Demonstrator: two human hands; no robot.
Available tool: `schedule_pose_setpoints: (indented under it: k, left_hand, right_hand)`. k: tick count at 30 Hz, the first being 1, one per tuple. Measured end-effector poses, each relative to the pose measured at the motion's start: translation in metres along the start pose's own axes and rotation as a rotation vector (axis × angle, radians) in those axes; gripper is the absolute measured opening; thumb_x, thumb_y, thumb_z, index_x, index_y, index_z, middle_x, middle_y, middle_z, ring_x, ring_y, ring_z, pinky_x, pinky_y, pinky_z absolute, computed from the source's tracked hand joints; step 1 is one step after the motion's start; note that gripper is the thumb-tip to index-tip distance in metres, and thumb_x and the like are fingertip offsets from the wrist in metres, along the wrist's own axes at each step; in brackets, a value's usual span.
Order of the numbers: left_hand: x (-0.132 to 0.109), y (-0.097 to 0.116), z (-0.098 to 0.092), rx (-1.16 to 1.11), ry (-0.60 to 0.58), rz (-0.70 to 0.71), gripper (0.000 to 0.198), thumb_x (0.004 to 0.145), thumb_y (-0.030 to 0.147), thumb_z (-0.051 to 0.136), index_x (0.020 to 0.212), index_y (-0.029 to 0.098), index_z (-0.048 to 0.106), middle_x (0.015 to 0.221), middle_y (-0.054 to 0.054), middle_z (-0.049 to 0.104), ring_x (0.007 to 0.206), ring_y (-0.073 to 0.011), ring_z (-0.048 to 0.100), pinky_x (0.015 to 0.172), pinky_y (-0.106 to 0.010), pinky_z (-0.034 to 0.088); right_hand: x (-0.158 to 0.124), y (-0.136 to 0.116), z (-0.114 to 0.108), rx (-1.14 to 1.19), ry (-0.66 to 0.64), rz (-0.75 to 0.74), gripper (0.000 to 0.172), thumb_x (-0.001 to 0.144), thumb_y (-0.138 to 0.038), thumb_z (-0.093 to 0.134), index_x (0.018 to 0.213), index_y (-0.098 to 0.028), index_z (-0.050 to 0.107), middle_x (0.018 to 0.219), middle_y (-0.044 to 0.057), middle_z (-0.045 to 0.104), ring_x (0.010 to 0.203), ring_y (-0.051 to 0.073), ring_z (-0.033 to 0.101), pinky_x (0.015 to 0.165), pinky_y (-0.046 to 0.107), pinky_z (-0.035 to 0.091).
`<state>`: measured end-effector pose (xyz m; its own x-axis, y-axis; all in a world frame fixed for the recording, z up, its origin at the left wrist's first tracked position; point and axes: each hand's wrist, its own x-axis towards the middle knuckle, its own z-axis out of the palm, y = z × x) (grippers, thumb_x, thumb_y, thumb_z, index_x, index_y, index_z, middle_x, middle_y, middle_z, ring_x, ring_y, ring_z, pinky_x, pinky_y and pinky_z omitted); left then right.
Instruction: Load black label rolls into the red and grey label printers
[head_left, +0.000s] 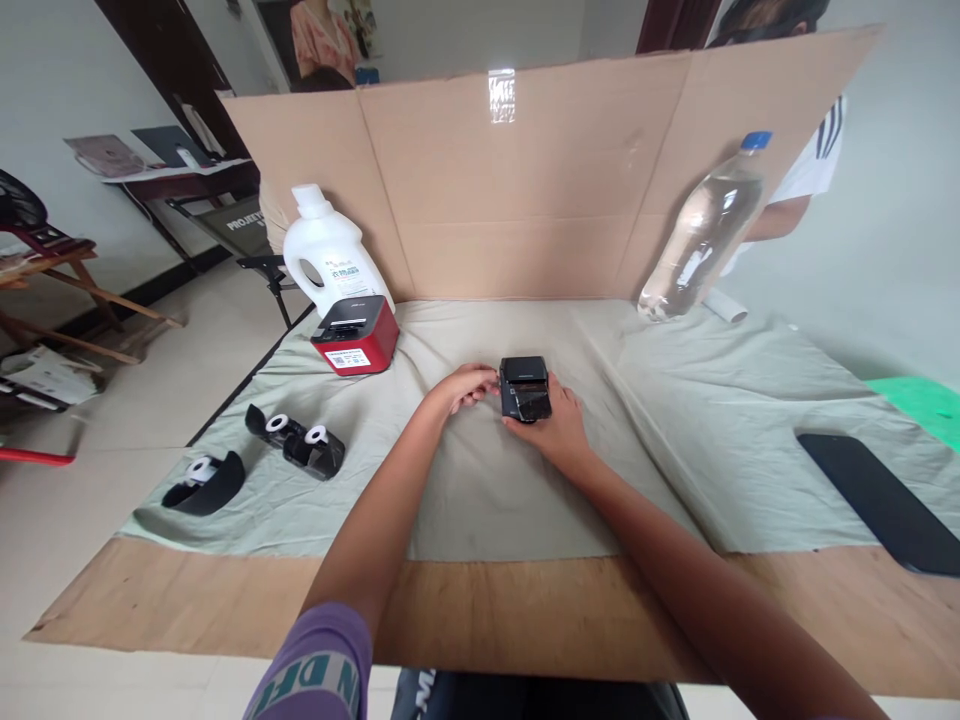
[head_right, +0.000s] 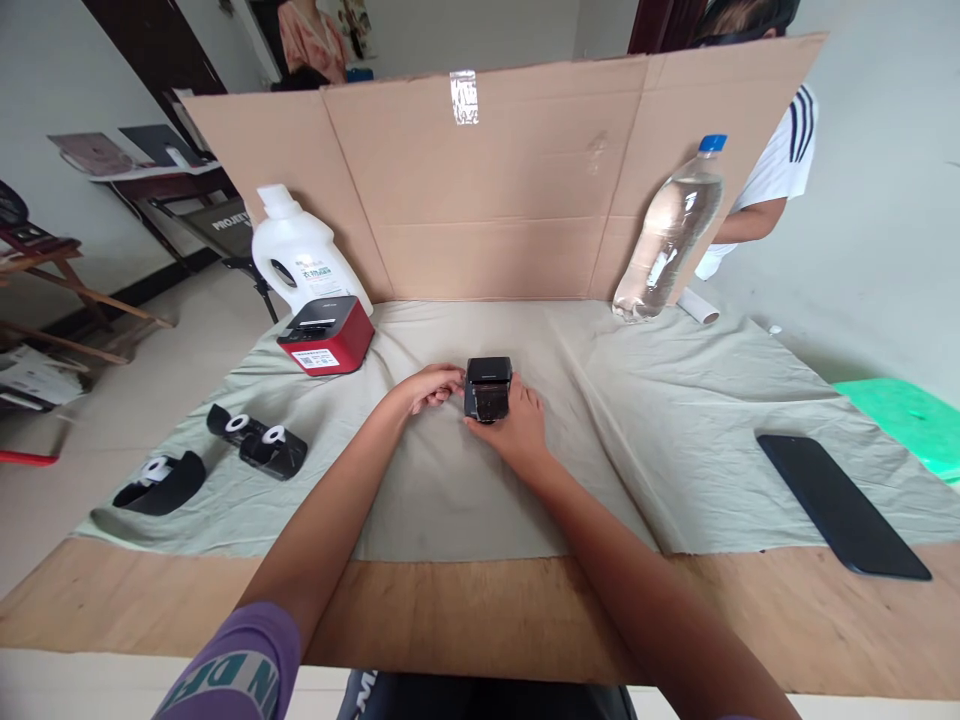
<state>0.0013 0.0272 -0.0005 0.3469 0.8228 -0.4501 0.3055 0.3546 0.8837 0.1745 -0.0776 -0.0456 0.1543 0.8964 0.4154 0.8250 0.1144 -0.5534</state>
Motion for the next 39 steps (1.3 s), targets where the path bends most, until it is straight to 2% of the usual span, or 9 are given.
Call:
schedule_pose_setpoints:
  k: [3, 5, 10, 14, 18, 26, 30, 37, 39]
  left_hand:
    - [-0.001, 0.0, -0.002, -0.041, -0.051, 0.024, 0.044, 0.08, 0.034, 0.067, 0.122, 0.022, 0.061, 0.066, 0.002, 0.061, 0.039, -0.0039, 0.031, 0.038, -0.016, 0.013]
    - [0.0, -0.001, 0.0, -0.068, -0.065, 0.042, 0.05, 0.081, 0.035, 0.066, 0.129, 0.022, 0.059, 0.06, 0.004, 0.055, 0.038, -0.0039, 0.028, 0.039, -0.016, 0.01]
    - [0.004, -0.002, 0.004, -0.108, -0.024, 0.068, 0.047, 0.084, 0.034, 0.066, 0.129, 0.018, 0.062, 0.057, 0.007, 0.043, 0.038, -0.0028, 0.023, 0.04, -0.015, 0.008]
    - [0.004, -0.003, 0.001, -0.103, -0.022, 0.107, 0.052, 0.083, 0.036, 0.072, 0.13, 0.017, 0.062, 0.062, 0.004, 0.049, 0.04, -0.002, 0.025, 0.04, -0.016, 0.01]
    - [0.003, -0.003, -0.002, -0.117, -0.067, 0.096, 0.056, 0.08, 0.027, 0.073, 0.134, 0.019, 0.059, 0.065, 0.004, 0.053, 0.04, -0.0017, 0.024, 0.04, -0.016, 0.011]
    - [-0.017, 0.012, 0.004, 0.105, 0.085, 0.118, 0.032, 0.079, 0.025, 0.069, 0.106, 0.01, 0.074, 0.063, -0.001, 0.059, 0.04, -0.0026, 0.026, 0.04, -0.021, 0.011]
    - [-0.025, 0.016, 0.003, 0.169, 0.064, 0.128, 0.035, 0.078, 0.022, 0.068, 0.11, 0.009, 0.074, 0.059, -0.001, 0.059, 0.041, -0.0036, 0.029, 0.042, -0.021, 0.014]
    - [-0.021, 0.013, 0.003, 0.015, 0.061, 0.107, 0.04, 0.075, 0.023, 0.068, 0.113, 0.012, 0.073, 0.059, 0.001, 0.054, 0.041, -0.0033, 0.026, 0.043, -0.021, 0.011]
    - [-0.019, 0.013, 0.004, 0.002, 0.075, 0.127, 0.046, 0.078, 0.025, 0.067, 0.121, 0.012, 0.07, 0.058, 0.001, 0.054, 0.041, -0.0038, 0.027, 0.043, -0.021, 0.011]
  right_hand:
    - [0.0, -0.001, -0.003, 0.02, -0.016, 0.002, 0.082, 0.066, -0.065, 0.071, 0.13, -0.019, 0.047, 0.124, 0.016, 0.065, 0.111, 0.038, 0.061, 0.096, 0.05, 0.042]
    - [0.001, -0.001, -0.004, 0.028, -0.036, 0.008, 0.082, 0.066, -0.065, 0.071, 0.129, -0.019, 0.048, 0.123, 0.016, 0.065, 0.111, 0.038, 0.061, 0.094, 0.05, 0.043]
    - [0.001, -0.002, -0.004, 0.015, -0.037, 0.027, 0.086, 0.063, -0.064, 0.072, 0.13, -0.017, 0.047, 0.122, 0.017, 0.066, 0.111, 0.039, 0.06, 0.095, 0.05, 0.042]
    - [0.001, -0.002, -0.002, 0.019, -0.025, 0.032, 0.092, 0.064, -0.064, 0.072, 0.137, -0.015, 0.043, 0.124, 0.019, 0.066, 0.113, 0.04, 0.061, 0.096, 0.051, 0.042]
    - [0.002, -0.003, 0.0, -0.021, -0.027, 0.034, 0.1, 0.064, -0.062, 0.073, 0.142, -0.01, 0.039, 0.132, 0.024, 0.062, 0.119, 0.042, 0.058, 0.099, 0.052, 0.041]
    - [0.001, -0.002, 0.0, -0.021, -0.041, 0.033, 0.102, 0.064, -0.063, 0.074, 0.144, -0.01, 0.037, 0.131, 0.024, 0.062, 0.119, 0.042, 0.058, 0.099, 0.052, 0.041]
    - [0.002, -0.004, -0.002, -0.03, -0.05, 0.037, 0.099, 0.064, -0.061, 0.075, 0.142, -0.01, 0.039, 0.128, 0.023, 0.064, 0.118, 0.041, 0.058, 0.099, 0.051, 0.041]
    - [0.003, -0.007, -0.003, -0.049, -0.064, 0.053, 0.097, 0.066, -0.061, 0.075, 0.142, -0.012, 0.037, 0.125, 0.023, 0.064, 0.117, 0.042, 0.058, 0.098, 0.052, 0.041]
    - [0.003, -0.008, -0.005, -0.045, -0.078, 0.058, 0.096, 0.067, -0.059, 0.076, 0.141, -0.012, 0.037, 0.128, 0.023, 0.063, 0.118, 0.041, 0.057, 0.099, 0.052, 0.04]
